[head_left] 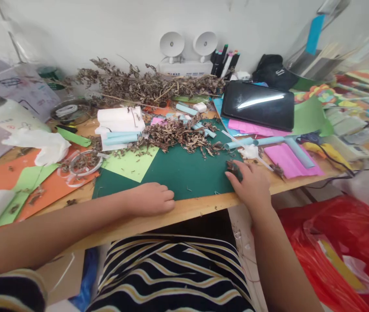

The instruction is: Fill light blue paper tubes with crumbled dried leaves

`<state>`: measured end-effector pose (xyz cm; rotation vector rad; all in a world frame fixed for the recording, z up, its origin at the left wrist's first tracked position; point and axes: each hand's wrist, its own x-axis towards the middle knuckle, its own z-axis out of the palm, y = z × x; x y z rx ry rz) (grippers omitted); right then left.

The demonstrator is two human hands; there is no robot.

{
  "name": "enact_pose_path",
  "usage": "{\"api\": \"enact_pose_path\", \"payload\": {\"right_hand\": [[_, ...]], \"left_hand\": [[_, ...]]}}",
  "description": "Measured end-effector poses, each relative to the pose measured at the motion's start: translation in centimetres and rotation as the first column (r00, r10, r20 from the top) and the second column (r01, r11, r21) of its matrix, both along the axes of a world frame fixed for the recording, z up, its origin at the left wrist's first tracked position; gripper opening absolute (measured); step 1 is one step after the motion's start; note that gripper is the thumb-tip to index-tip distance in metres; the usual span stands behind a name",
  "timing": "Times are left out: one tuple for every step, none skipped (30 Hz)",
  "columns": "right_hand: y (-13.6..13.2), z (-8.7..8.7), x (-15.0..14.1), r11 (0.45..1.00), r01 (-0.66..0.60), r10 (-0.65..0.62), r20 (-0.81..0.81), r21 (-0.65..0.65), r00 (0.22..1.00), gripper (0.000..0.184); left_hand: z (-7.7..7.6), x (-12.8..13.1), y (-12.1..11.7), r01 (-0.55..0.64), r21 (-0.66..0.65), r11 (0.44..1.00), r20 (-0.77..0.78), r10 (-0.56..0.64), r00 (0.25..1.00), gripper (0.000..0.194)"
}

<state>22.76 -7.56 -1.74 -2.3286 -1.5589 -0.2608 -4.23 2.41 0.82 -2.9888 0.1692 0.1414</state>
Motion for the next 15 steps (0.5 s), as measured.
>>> {"api": "enact_pose_path", "payload": {"right_hand": [[0.4, 0.0, 0.2, 0.999, -0.034, 0.034, -0.009, -0.035, 0.999, 0.036], [0.7, -0.1, 0.3, 0.996, -0.076, 0.075, -0.026, -0.049, 0.997, 0.033], [1.0, -0.1, 0.2, 0.992, -0.120, 0.117, -0.046, -0.046, 0.992, 0.030], [1.2, -0.2, -0.1, 0.985, -0.167, 0.164, -0.067, -0.038, 0.984, 0.028], [1.4, -0.3, -0.7, 0.974, -0.222, 0.218, -0.084, -0.034, 0.972, 0.026], [1.6, -0.3, -1.5, 0.956, -0.291, 0.285, -0.100, -0.043, 0.953, 0.025], [1.8, -0.2, -2.6, 0.929, -0.366, 0.358, -0.112, -0.061, 0.927, 0.024], [2.0, 0.0, -3.9, 0.894, -0.439, 0.428, -0.122, -0.085, 0.895, 0.024], [2.2, 0.2, -5.1, 0.857, -0.504, 0.490, -0.130, -0.111, 0.862, 0.024], [2.4, 0.5, -6.3, 0.824, -0.551, 0.535, -0.140, -0.130, 0.833, 0.024], [2.7, 0.8, -7.2, 0.798, -0.586, 0.566, -0.159, -0.139, 0.809, 0.024], [3.0, 1.1, -7.7, 0.770, -0.623, 0.595, -0.201, -0.138, 0.779, 0.024], [3.5, 1.4, -7.7, 0.743, -0.658, 0.613, -0.268, -0.125, 0.743, 0.026], [4.0, 1.7, -7.2, 0.733, -0.675, 0.614, -0.343, -0.085, 0.711, 0.029], [4.8, 2.0, -6.4, 0.735, -0.678, 0.604, -0.426, -0.030, 0.674, 0.032]], "left_hand": [[0.2, -1.1, 0.5, -0.016, 0.018, 1.000, -0.023, 0.016, 1.000, 0.016], [0.3, -2.2, 1.1, -0.027, 0.028, 0.999, -0.037, 0.028, 0.999, 0.018], [0.4, -3.4, 1.8, -0.055, 0.033, 0.998, -0.049, 0.057, 0.997, 0.020], [0.4, -4.6, 2.6, -0.066, 0.032, 0.997, -0.054, 0.067, 0.996, 0.023], [0.5, -5.8, 3.5, -0.093, 0.044, 0.995, -0.068, 0.096, 0.993, 0.027], [0.5, -7.0, 4.4, -0.164, 0.074, 0.984, -0.078, 0.170, 0.982, 0.032], [0.5, -8.1, 5.3, -0.193, 0.072, 0.979, -0.091, 0.199, 0.976, 0.037], [0.6, -9.1, 6.2, -0.251, 0.083, 0.964, -0.093, 0.258, 0.962, 0.043], [0.9, -10.0, 7.1, -0.327, 0.103, 0.939, -0.077, 0.335, 0.939, 0.048], [1.2, -10.6, 7.8, -0.365, 0.113, 0.924, -0.060, 0.373, 0.926, 0.054], [1.7, -10.9, 8.4, -0.403, 0.118, 0.907, -0.039, 0.410, 0.911, 0.058], [2.2, -11.0, 8.8, -0.434, 0.118, 0.893, -0.014, 0.439, 0.898, 0.060], [2.7, -10.9, 9.0, -0.457, 0.111, 0.882, 0.009, 0.459, 0.888, 0.060], [3.3, -10.4, 9.0, -0.491, 0.097, 0.866, 0.037, 0.490, 0.871, 0.058], [3.8, -9.6, 8.8, -0.528, 0.079, 0.845, 0.067, 0.524, 0.849, 0.056]]}}
